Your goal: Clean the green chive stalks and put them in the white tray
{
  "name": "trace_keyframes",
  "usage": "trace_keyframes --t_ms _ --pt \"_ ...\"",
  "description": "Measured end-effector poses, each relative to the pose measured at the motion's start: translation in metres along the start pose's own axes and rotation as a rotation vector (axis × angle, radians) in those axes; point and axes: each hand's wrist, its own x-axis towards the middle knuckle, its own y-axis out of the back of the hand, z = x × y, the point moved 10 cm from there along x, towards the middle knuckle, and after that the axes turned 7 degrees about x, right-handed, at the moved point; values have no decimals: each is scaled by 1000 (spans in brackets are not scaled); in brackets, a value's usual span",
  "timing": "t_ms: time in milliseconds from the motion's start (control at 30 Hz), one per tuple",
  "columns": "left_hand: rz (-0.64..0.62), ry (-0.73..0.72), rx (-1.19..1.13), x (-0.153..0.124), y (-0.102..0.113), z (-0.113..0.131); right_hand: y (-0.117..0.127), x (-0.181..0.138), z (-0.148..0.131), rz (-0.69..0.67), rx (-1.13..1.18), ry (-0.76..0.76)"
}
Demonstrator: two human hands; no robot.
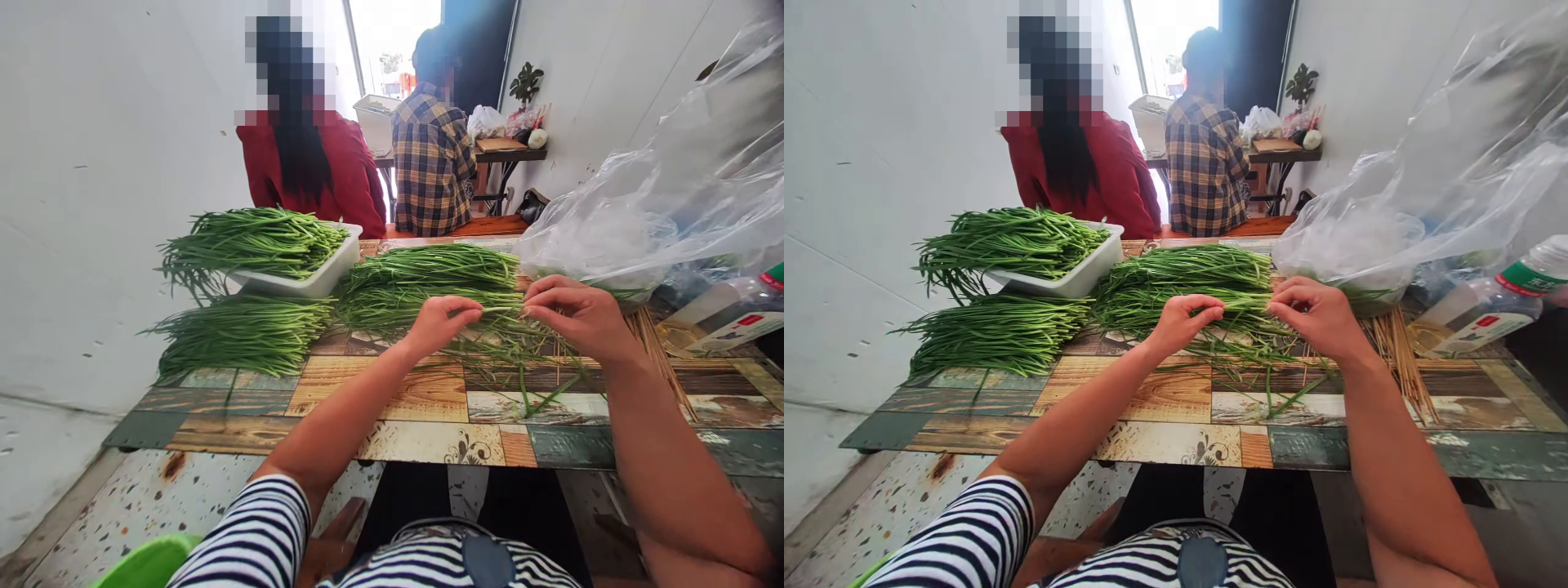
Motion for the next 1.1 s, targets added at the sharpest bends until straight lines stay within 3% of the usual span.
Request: trace_keyframes --t_ms 67,133,167,267,300,333,433,567,667,900,1100 --pt "62 54 -39 0 6 -5 21 1 21 108 -156 -95" --pt "93 84 -72 -1 7 -9 30 1 31 124 -259 -161" --pt "94 93 -88 -1 6 -11 23 1 32 47 -251 -174" --pt "83 99 -92 -2 0 -11 -23 -4 17 -346 -78 -175" --pt "80 97 -71 -3 -1 -10 -33 -6 8 -403 -34 -169" --pt "79 92 -43 -3 -2 -8 -38 -5 0 -388 -9 -168" --pt "65 78 22 -5 -4 -4 -38 3 -11 -145 52 -175" --pt "15 39 39 -6 -10 -1 -40 2 -5 58 118 -145" --pt "-11 -3 55 -6 -13 1 -40 0 1 97 99 -117" --pt "-120 -26 19 -6 -20 4 -41 1 -3 48 78 -57" --pt "-148 52 -66 -6 -21 -3 -8 -5 28 298 -85 -224"
